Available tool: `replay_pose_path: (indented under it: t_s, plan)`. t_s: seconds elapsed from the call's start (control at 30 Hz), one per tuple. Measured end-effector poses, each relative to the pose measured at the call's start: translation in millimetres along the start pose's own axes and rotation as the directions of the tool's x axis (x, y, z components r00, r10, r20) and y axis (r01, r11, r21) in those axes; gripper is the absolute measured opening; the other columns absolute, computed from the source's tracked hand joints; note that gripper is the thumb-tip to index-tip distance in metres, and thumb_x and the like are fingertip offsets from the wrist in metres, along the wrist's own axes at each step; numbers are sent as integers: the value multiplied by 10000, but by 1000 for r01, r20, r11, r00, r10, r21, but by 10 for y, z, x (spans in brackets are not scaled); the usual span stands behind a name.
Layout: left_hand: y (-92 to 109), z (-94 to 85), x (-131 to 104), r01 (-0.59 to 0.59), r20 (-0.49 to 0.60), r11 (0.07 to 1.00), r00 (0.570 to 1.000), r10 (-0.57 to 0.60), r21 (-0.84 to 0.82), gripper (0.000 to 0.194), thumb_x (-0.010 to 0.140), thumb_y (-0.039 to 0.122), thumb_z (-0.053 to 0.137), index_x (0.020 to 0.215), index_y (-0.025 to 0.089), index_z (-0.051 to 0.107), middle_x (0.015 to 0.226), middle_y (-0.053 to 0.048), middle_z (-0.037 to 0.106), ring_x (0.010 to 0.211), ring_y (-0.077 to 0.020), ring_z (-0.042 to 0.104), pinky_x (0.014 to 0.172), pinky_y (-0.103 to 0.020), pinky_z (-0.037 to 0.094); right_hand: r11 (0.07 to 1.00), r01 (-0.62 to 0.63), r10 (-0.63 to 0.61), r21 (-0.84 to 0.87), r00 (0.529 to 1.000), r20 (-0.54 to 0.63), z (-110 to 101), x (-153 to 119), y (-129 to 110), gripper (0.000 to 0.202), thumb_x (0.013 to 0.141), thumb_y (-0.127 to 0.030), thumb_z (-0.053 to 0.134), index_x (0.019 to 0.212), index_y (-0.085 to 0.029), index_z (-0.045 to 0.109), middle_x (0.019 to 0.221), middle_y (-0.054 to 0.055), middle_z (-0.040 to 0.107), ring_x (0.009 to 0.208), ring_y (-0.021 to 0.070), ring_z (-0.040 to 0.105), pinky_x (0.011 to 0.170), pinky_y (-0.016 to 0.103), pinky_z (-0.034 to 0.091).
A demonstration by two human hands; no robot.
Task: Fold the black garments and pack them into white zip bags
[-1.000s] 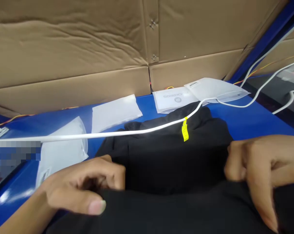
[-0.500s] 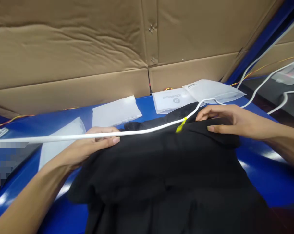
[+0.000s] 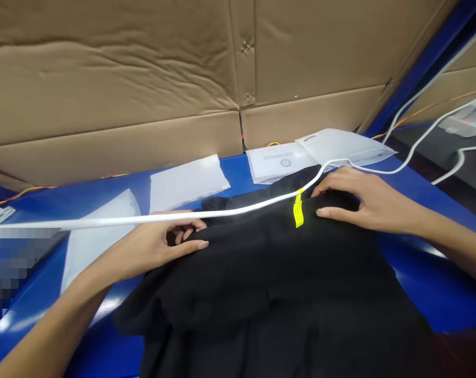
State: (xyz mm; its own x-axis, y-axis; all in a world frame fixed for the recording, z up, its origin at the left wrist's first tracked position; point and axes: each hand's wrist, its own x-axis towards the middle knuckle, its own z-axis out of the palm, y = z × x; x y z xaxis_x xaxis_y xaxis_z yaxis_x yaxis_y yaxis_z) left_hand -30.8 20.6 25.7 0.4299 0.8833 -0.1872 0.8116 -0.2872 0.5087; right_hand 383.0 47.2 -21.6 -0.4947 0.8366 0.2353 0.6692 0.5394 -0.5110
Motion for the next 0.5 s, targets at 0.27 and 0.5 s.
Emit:
replay_pose_path:
  t_s: [0.27, 0.5]
  plan:
    - [-23, -17, -5, -89, -56, 968, 995, 78, -236, 390, 887, 595, 743, 1027, 232, 745, 1034, -49, 742, 760, -179, 660, 639, -229, 550, 911, -156, 40, 382, 954, 296, -209, -29, -26, 412, 921, -589, 729, 723, -231, 679, 786, 31, 680, 761, 232, 640, 693, 360, 492]
    - [29, 43, 63, -51, -265, 923, 963, -57, -382, 418, 832, 539, 836, 1089, 225, 735, 1020, -70, 796, 822, -226, 740, 693, -292, 621, 670, -452, 135, 589, 855, 501, -303, -36, 34, 370, 824, -500, 840, 1081, -268, 710, 935, 13, 750, 725, 197, 721, 587, 265, 561]
